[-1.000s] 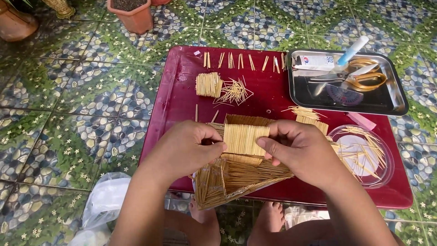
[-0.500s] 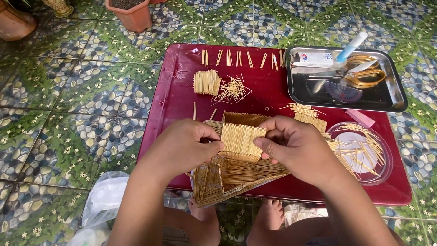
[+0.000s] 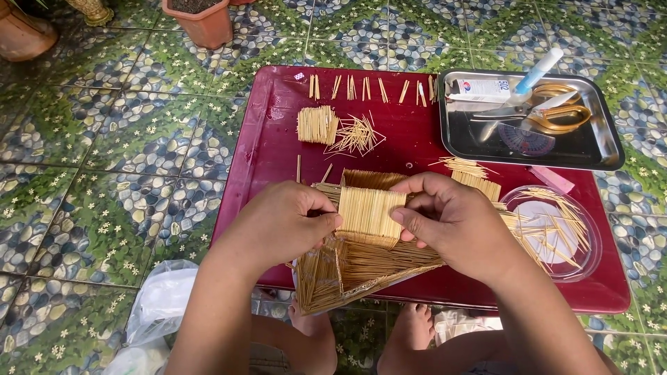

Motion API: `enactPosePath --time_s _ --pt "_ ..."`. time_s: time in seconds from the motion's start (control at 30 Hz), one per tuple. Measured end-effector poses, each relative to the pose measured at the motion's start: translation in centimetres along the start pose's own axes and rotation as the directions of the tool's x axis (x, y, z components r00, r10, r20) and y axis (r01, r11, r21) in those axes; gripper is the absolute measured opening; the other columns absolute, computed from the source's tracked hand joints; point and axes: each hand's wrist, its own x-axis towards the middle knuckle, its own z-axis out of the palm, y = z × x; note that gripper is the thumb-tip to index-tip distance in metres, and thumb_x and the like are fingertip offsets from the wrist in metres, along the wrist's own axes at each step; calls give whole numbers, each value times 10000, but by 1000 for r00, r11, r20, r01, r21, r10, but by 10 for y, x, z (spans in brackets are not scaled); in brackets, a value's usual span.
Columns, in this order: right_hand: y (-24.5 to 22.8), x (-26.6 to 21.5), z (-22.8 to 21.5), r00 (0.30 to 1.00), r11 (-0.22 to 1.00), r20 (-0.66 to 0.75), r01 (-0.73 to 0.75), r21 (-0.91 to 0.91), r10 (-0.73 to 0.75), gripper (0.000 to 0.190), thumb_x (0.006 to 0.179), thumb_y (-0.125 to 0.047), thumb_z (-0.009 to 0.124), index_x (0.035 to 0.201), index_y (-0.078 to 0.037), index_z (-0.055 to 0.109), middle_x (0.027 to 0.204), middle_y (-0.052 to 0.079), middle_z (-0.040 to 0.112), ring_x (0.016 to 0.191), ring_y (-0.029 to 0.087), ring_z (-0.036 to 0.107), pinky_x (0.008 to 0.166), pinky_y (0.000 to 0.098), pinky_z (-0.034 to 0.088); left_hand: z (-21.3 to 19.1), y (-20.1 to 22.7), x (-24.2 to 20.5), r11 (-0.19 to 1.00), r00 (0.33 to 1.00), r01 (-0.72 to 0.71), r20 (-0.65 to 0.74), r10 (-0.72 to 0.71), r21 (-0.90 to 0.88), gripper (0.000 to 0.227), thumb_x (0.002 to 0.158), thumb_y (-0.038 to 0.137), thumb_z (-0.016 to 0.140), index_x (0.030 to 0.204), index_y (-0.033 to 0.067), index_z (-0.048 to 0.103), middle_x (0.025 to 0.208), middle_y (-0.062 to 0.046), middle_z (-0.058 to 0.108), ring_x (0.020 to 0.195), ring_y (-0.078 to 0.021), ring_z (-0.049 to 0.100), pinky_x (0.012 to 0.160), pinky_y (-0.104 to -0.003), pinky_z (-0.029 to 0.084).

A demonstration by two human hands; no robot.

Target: Assembling a model structure using toothpicks, glue, and tape.

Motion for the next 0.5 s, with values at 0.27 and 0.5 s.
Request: enactPosePath --time_s 0.27,0.5 --pt "2 1 0 1000 1000 1 21 0 -21 405 871 -42 763 1268 20 710 756 200 780 683 211 759 595 300 668 -1 -3 2 999 1000 -27 -4 27 -18 220 797 210 686 845 126 884 567 -101 741 566 -229 671 582 -321 531" --pt "2 0 -1 998 998 -8 62 16 -61 400 874 -50 766 1264 18 708 739 185 777 670 204 766 588 296 670 -1 -3 2 998 999 -34 -39 32 -52 215 771 211 699 832 118 883 544 -102 723 555 -209 650 570 -301 519"
